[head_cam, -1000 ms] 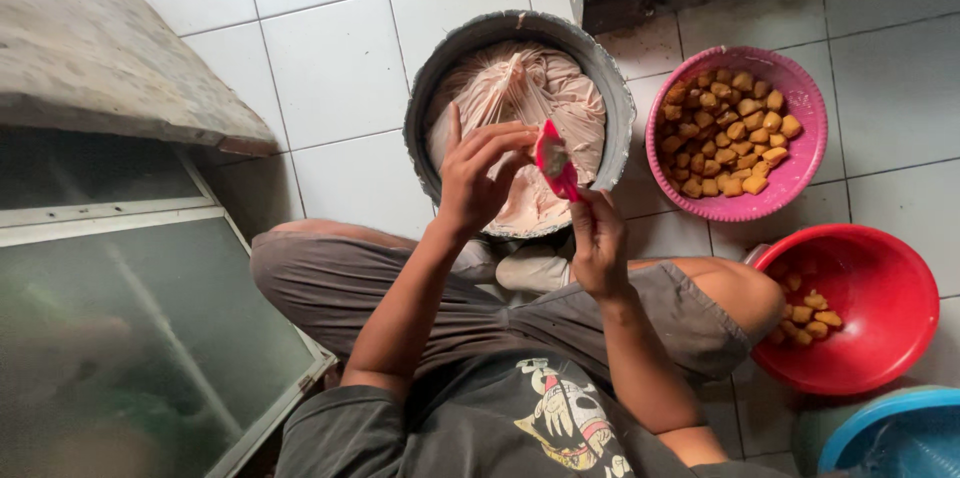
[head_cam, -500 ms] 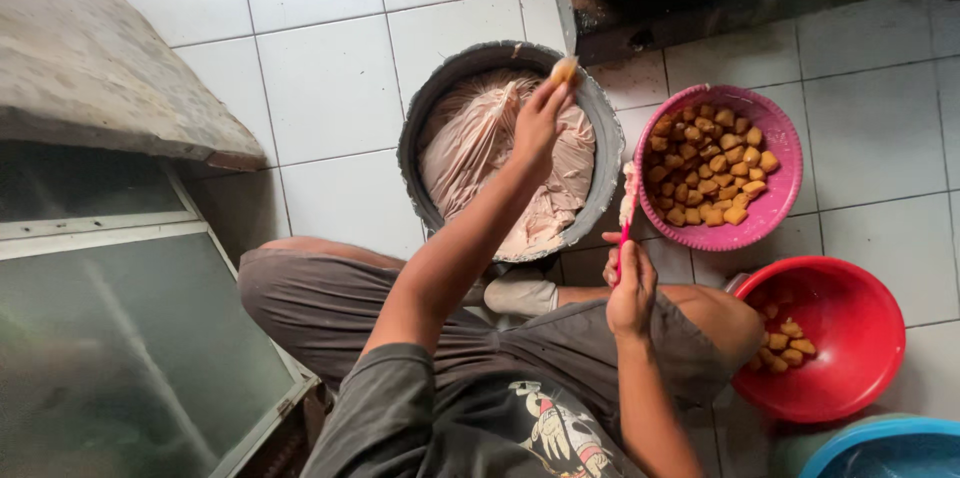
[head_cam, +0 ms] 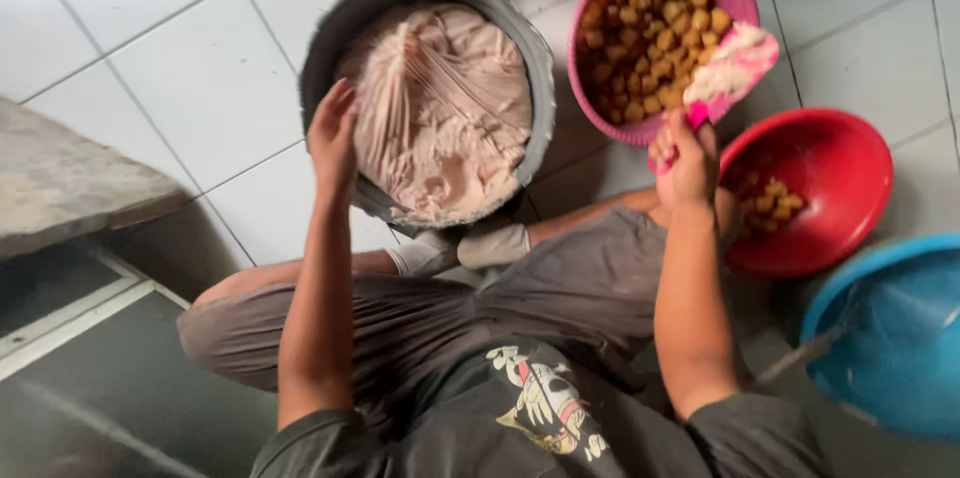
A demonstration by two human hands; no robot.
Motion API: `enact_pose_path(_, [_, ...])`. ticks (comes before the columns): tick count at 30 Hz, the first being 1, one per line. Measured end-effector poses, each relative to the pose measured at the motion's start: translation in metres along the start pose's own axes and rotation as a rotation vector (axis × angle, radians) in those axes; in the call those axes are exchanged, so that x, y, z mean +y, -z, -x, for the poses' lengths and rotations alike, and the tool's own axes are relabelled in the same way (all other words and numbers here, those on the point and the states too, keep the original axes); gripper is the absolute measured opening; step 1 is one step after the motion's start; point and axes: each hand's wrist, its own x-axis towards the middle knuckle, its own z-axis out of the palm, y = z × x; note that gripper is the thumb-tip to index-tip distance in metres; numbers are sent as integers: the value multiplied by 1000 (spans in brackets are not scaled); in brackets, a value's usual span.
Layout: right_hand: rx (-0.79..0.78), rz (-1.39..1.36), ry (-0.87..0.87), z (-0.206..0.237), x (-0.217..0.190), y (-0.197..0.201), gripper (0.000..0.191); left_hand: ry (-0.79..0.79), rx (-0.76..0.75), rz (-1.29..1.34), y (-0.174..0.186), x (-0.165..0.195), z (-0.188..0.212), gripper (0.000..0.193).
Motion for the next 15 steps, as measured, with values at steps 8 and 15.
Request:
enact_pose_path(8, [69,923,63,-104,22,46,22,274,89,7,62,44,106,45])
enact_pose_path(15, [29,1438,274,-130,47,23,34,241,102,90,53,54,134,46])
